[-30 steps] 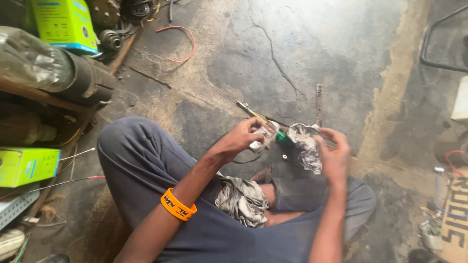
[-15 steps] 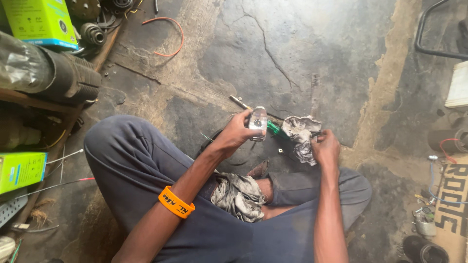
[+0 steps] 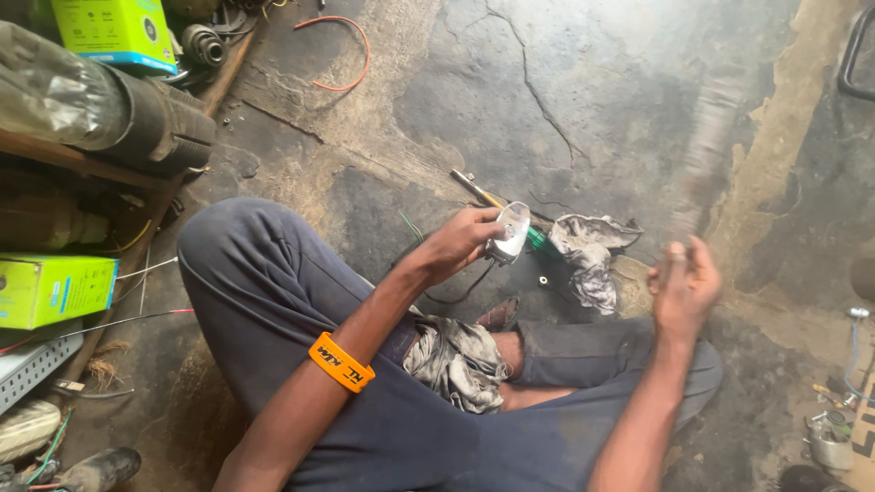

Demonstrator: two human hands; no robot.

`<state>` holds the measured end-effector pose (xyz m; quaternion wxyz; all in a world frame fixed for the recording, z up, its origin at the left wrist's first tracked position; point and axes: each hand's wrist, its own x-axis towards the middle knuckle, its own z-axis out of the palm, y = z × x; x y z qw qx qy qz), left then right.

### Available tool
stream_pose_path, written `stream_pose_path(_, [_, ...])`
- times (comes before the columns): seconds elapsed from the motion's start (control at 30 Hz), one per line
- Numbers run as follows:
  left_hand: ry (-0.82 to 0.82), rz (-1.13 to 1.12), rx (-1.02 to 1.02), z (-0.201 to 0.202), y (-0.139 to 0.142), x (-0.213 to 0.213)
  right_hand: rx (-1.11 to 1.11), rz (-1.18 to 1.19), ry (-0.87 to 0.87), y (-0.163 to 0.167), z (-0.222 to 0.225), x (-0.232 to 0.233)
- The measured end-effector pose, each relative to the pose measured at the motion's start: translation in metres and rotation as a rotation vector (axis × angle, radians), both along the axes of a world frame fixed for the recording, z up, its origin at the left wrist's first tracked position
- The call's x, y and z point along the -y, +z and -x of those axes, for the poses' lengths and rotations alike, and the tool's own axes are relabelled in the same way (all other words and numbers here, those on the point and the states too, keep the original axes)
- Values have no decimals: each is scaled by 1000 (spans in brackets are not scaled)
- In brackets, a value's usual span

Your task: The person sits on the floor and repairs a small electrical component. They use a screwdriver to adjust internal parts, a metal file to smooth edges, and pliers to strip and twist wires. The person repeatedly inspects the component throughout the process.

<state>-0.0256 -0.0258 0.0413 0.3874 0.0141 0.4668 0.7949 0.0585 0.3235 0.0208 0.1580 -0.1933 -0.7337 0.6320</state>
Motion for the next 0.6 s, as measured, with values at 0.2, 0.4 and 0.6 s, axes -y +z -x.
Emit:
stream_pose_path(0.2, [-174,-17,-78,-4,24,10,49,107,381,38,-3,77])
stream_pose_path(0.4, [-200,79,-135,-6,29,9,-188,637,361,60,-4,123])
stream_pose_path(0.6, [-264,48,-117,-12,32,6,-146,474,375,64,-2,123])
